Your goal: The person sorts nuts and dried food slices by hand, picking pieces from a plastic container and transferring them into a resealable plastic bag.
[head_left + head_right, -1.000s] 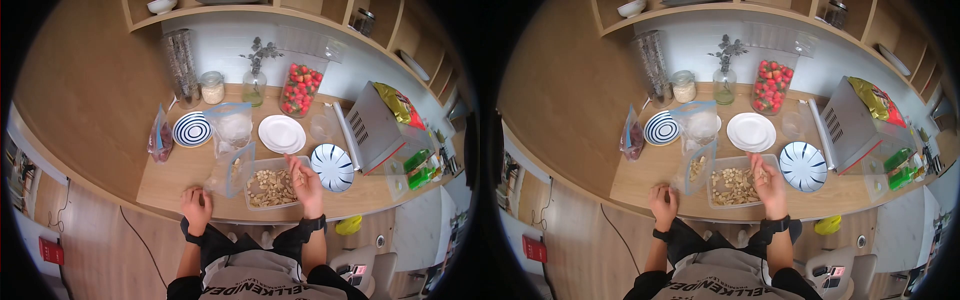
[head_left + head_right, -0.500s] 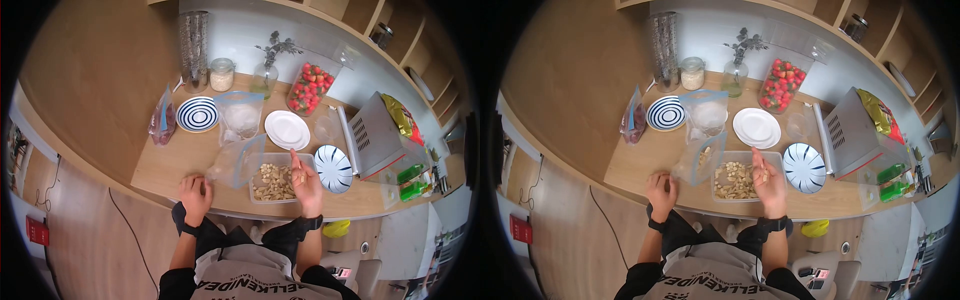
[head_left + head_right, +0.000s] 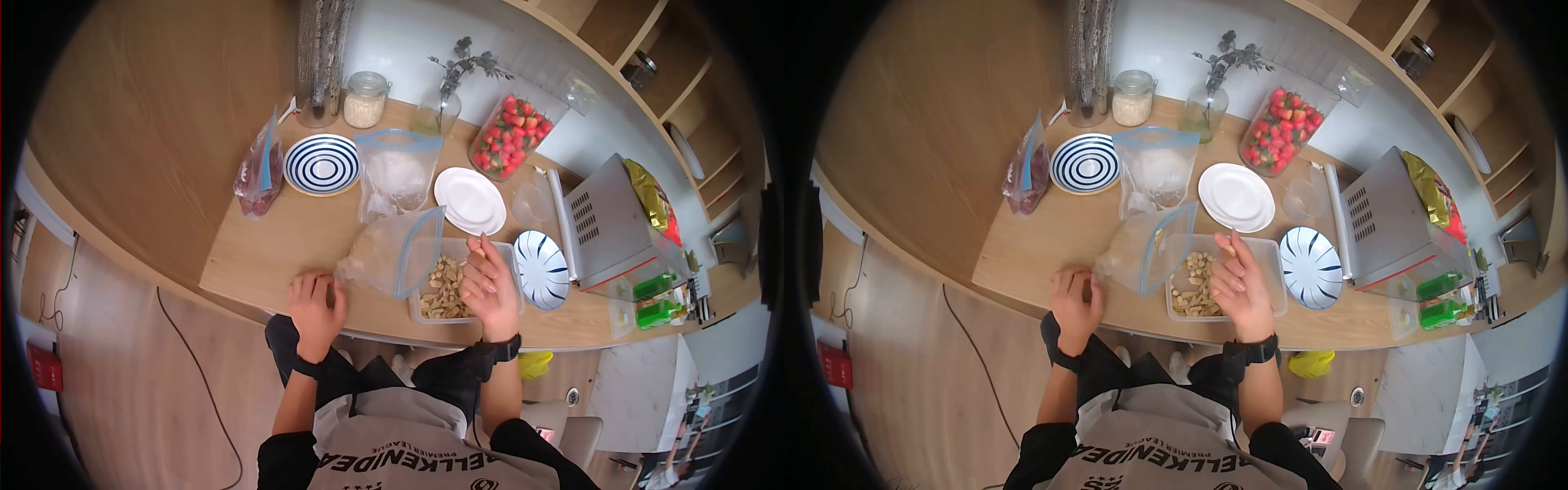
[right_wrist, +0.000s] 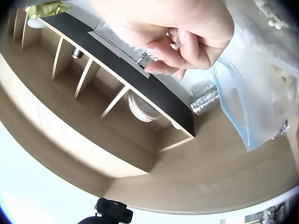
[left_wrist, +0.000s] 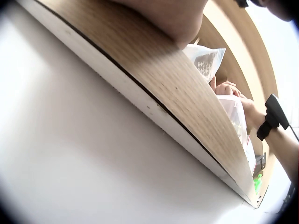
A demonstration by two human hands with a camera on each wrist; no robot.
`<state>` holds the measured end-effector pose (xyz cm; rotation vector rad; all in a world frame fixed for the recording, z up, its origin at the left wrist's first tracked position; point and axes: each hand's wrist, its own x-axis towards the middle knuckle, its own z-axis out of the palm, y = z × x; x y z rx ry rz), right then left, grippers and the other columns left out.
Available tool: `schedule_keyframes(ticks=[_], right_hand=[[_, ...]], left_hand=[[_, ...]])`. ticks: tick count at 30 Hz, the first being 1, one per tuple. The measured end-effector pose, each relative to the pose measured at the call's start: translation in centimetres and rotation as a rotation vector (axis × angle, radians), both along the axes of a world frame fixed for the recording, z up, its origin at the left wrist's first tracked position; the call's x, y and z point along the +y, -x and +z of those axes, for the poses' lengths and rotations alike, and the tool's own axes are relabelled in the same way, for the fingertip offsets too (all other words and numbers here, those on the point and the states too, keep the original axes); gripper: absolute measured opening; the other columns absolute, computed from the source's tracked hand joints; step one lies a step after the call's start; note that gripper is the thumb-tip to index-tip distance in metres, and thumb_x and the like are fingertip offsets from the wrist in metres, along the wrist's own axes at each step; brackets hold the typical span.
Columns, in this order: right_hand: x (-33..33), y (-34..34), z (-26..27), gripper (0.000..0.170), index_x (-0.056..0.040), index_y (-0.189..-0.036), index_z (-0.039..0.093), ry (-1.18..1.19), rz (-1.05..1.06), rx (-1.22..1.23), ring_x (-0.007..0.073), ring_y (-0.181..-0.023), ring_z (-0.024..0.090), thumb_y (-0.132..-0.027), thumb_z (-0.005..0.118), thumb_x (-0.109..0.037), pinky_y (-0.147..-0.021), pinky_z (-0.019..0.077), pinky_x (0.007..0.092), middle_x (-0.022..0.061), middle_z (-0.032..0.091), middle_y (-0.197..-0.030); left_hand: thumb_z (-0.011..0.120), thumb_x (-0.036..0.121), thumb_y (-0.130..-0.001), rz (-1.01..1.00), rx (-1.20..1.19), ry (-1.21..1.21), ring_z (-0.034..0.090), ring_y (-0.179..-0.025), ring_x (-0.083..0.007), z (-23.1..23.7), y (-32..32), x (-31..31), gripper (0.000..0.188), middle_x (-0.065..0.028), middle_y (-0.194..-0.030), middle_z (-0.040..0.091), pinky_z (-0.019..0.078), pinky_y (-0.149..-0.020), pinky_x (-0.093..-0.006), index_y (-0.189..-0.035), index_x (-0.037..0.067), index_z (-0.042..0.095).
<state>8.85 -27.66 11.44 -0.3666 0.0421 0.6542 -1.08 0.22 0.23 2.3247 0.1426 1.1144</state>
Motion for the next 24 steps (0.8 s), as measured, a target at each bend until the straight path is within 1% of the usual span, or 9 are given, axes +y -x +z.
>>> schedule_keyframes(ticks=[2, 5, 6, 8, 12, 18, 21, 23, 24], right_hand=[[1.2, -0.1, 0.9, 0.033, -0.0002, -0.124, 0.064, -0.013, 0.061, -0.008, 0.0065, -0.046, 0.036, -0.115, 0.045, -0.026, -0.043, 0.0281, 0.0247, -0.004, 0.041, -0.061], [2.5, -0.7, 1.0, 0.031, -0.0015, -0.126, 0.065, -0.035, 0.135, 0.025, 0.0066, -0.046, 0.035, -0.115, 0.044, -0.023, -0.043, 0.0285, 0.0242, -0.0047, 0.04, -0.061], [2.8, -0.9, 1.1, 0.031, -0.0015, -0.126, 0.065, -0.03, 0.138, 0.032, 0.0066, -0.046, 0.035, -0.115, 0.044, -0.023, -0.043, 0.0285, 0.0242, -0.0047, 0.04, -0.061], [3.5, -1.1, 1.2, 0.03, -0.0029, -0.128, 0.064, 0.059, 0.124, 0.031, 0.0065, -0.046, 0.035, -0.115, 0.044, -0.021, -0.043, 0.0282, 0.0241, -0.0053, 0.04, -0.062], [4.2, -1.3, 1.3, 0.029, -0.0036, -0.128, 0.064, 0.081, 0.126, 0.042, 0.0064, -0.045, 0.035, -0.115, 0.045, -0.021, -0.043, 0.028, 0.0241, -0.0056, 0.04, -0.062], [4.4, -1.7, 1.2, 0.027, -0.0029, -0.125, 0.066, 0.036, 0.184, 0.028, 0.0071, -0.046, 0.035, -0.112, 0.047, -0.017, -0.043, 0.0285, 0.0246, -0.0053, 0.04, -0.062], [4.2, -1.5, 1.5, 0.026, -0.0023, -0.125, 0.066, -0.022, 0.165, 0.089, 0.008, -0.048, 0.035, -0.111, 0.048, -0.015, -0.045, 0.0289, 0.0255, -0.0048, 0.039, -0.063], [3.4, -1.4, 1.6, 0.025, -0.0019, -0.124, 0.066, -0.034, 0.112, 0.037, 0.0084, -0.054, 0.038, -0.109, 0.05, -0.015, -0.048, 0.0297, 0.0258, -0.0038, 0.042, -0.067], [2.8, -1.4, 1.5, 0.025, -0.0019, -0.124, 0.066, -0.035, 0.111, 0.04, 0.0084, -0.054, 0.038, -0.109, 0.05, -0.015, -0.048, 0.0297, 0.0258, -0.0038, 0.042, -0.067]], left_hand=[[0.072, 0.009, -0.086, 0.0, -0.006, 0.007, 0.061, -0.093, -0.033, 0.1, 0.0, 0.0, 0.009, -0.0097, -0.099, 0.067, 0.0472, -0.083, -0.0442, -0.093, 0.004, 0.068], [0.071, 0.007, -0.088, -0.006, -0.004, 0.025, 0.062, -0.093, -0.0351, 0.1, 0.0, 0.0, 0.007, -0.0119, -0.098, 0.067, 0.0474, -0.083, -0.0446, -0.092, 0.002, 0.068], [0.071, 0.008, -0.086, -0.001, -0.01, 0.017, 0.061, -0.093, -0.034, 0.0, 0.0, 0.1, 0.008, -0.0109, -0.098, 0.067, 0.0472, -0.083, -0.0445, -0.092, 0.003, 0.068], [0.072, 0.009, -0.085, 0.004, -0.009, 0.013, 0.061, -0.093, -0.033, -0.3, 0.0, 0.2, 0.01, -0.0098, -0.098, 0.066, 0.047, -0.083, -0.0443, -0.093, 0.004, 0.068], [0.072, 0.01, -0.085, 0.001, 0.005, 0.012, 0.061, -0.093, -0.0326, -0.4, 0.0, 0.2, 0.011, -0.0098, -0.098, 0.066, 0.0466, -0.083, -0.044, -0.093, 0.005, 0.068], [0.072, 0.01, -0.086, -0.004, 0.009, 0.017, 0.062, -0.093, -0.0333, -0.2, 0.0, 0.2, 0.01, -0.01, -0.098, 0.067, 0.0465, -0.082, -0.0441, -0.093, 0.004, 0.068], [0.071, 0.009, -0.086, -0.005, 0.016, 0.025, 0.062, -0.093, -0.0343, -0.1, 0.1, 0.2, 0.009, -0.0109, -0.098, 0.068, 0.0468, -0.082, -0.0447, -0.093, 0.003, 0.068], [0.071, 0.009, -0.086, -0.005, 0.022, 0.024, 0.062, -0.093, -0.0343, 0.0, 0.1, 0.2, 0.009, -0.0108, -0.098, 0.068, 0.0468, -0.082, -0.0448, -0.093, 0.003, 0.068], [0.071, 0.009, -0.086, -0.007, 0.023, 0.025, 0.062, -0.093, -0.0344, 0.0, 0.1, 0.2, 0.009, -0.0109, -0.099, 0.068, 0.0469, -0.083, -0.045, -0.093, 0.003, 0.068]])
